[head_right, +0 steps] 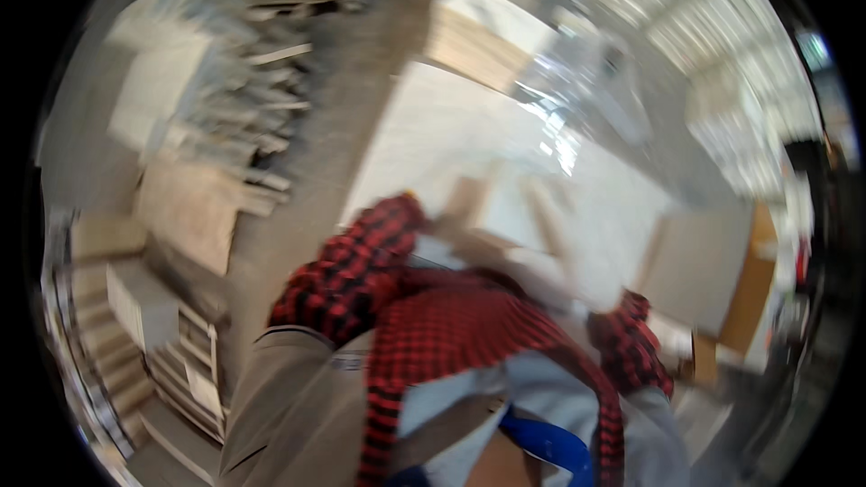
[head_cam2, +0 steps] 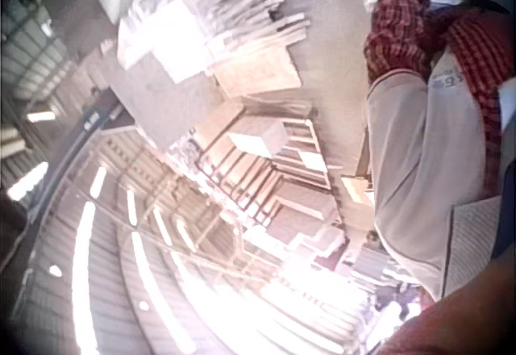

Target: The person repeatedly picks up small white rectangular blocks, wraps each one in a clear plastic bag, and places the wrapped blocks into a cardboard box. The process is repeated continuously throughout the clip.

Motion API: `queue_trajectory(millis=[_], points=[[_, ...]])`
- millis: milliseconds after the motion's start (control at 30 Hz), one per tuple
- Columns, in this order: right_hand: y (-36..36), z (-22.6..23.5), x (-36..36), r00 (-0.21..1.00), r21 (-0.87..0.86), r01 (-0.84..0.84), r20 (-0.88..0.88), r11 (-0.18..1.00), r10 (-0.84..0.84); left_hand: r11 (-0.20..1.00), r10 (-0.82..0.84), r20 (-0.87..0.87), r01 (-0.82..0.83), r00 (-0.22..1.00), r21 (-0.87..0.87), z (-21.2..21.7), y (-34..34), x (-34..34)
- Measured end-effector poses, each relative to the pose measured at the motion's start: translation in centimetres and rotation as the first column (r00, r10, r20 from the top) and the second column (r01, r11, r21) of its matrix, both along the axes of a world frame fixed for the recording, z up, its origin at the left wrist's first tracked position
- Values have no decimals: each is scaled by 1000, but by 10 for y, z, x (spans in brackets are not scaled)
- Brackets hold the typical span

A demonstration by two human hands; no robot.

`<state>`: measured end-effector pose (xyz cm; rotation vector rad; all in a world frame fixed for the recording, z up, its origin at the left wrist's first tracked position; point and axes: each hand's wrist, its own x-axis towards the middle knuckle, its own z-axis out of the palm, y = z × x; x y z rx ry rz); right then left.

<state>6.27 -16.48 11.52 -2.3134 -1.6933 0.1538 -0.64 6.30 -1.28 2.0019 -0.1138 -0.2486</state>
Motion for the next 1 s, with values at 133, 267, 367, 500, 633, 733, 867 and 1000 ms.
queue_trajectory(millis=[133, 267, 367, 500, 633, 733, 867, 1000], points=[[-29, -74, -33, 991, 61, 52, -126, 997, -44, 993, -32, -214, 7, 976, -119, 11, -4, 6], [-12, -88, -34, 993, 86, 113, -48, 990, -109, 945, -61, -292, -39, 955, -324, -28, 7, 17], [-5, -95, -30, 988, 110, 150, -38, 983, -146, 918, -96, -310, -36, 946, -395, -35, 9, 18], [-13, -87, -25, 993, 112, 116, 5, 987, -117, 974, -100, -250, 44, 963, -222, 7, 12, 12], [-35, -90, -22, 978, 52, 206, 6, 977, -206, 934, -238, 303, 132, 923, 331, 48, -5, -6], [-44, -99, -20, 964, 8, 246, -105, 969, -244, 805, -346, 172, 198, 923, 559, 48, -21, -11], [-47, -110, -19, 957, 40, 236, -184, 971, -225, 816, -302, 152, 172, 941, 551, 34, -26, -12], [-58, -115, -20, 881, 187, 386, -366, 903, -301, 946, -150, 200, 82, 968, 313, 59, -24, -18]])
